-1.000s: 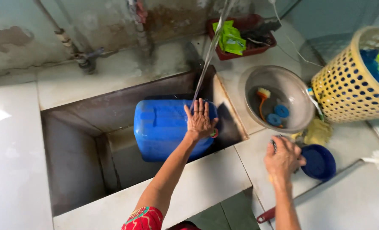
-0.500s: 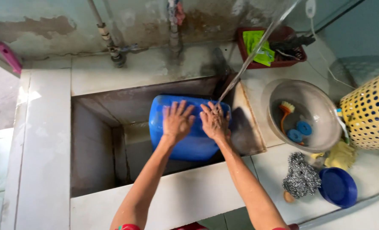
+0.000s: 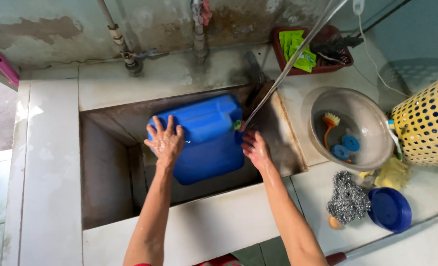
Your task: Wash a blue plastic water container in a large utility sink.
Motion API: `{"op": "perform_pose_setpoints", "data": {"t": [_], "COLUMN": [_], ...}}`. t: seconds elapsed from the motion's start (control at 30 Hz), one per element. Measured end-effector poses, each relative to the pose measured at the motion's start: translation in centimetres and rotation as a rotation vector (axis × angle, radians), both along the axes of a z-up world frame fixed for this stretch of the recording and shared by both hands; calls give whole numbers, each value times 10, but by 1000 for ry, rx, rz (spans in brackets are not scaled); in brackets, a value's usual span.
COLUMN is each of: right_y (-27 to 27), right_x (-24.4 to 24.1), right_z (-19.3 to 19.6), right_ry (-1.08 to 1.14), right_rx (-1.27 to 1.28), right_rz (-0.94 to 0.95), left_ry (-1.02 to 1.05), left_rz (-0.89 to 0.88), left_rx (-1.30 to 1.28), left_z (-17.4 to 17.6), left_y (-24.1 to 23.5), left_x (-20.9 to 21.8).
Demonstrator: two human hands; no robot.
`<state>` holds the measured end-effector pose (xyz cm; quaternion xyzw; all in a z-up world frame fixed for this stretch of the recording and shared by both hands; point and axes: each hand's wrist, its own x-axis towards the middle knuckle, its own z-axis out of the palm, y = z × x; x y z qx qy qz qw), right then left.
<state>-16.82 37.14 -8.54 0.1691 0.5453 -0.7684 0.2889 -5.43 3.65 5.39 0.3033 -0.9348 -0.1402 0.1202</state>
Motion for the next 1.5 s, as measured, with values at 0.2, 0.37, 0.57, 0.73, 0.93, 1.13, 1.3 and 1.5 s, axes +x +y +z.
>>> {"op": "perform_pose_setpoints", "data": {"t": [0.2, 0.37, 0.57, 0.73, 0.93, 1.13, 1.3, 1.5], "right_y": [-65, -75, -58, -44, -57, -63, -66, -73], "right_x": [-1, 7, 6, -2, 25, 35, 34, 10], "right_z": [46, 37, 45, 37, 50, 83, 104, 143], "right_ry": [70, 278, 92, -67, 254, 150, 257, 571], "right_rx": [-15, -26, 190, -85, -443, -494, -553, -42], "right_rz": [-47, -115, -141, -92, 98, -63, -46, -107], "left_ry": [69, 88, 151, 180, 282, 250, 279, 261], "left_rz": [-58, -37, -81, -85, -625, -651, -766, -833], "left_rx": [47, 9, -64, -133, 18, 56, 62, -46], "left_z": [-7, -1, -13, -16, 34, 54, 91, 127], "left_y": [-16, -6, 7, 25, 93, 110, 108, 106], "left_x": [35, 34, 41, 24, 10, -18, -21, -25]}}
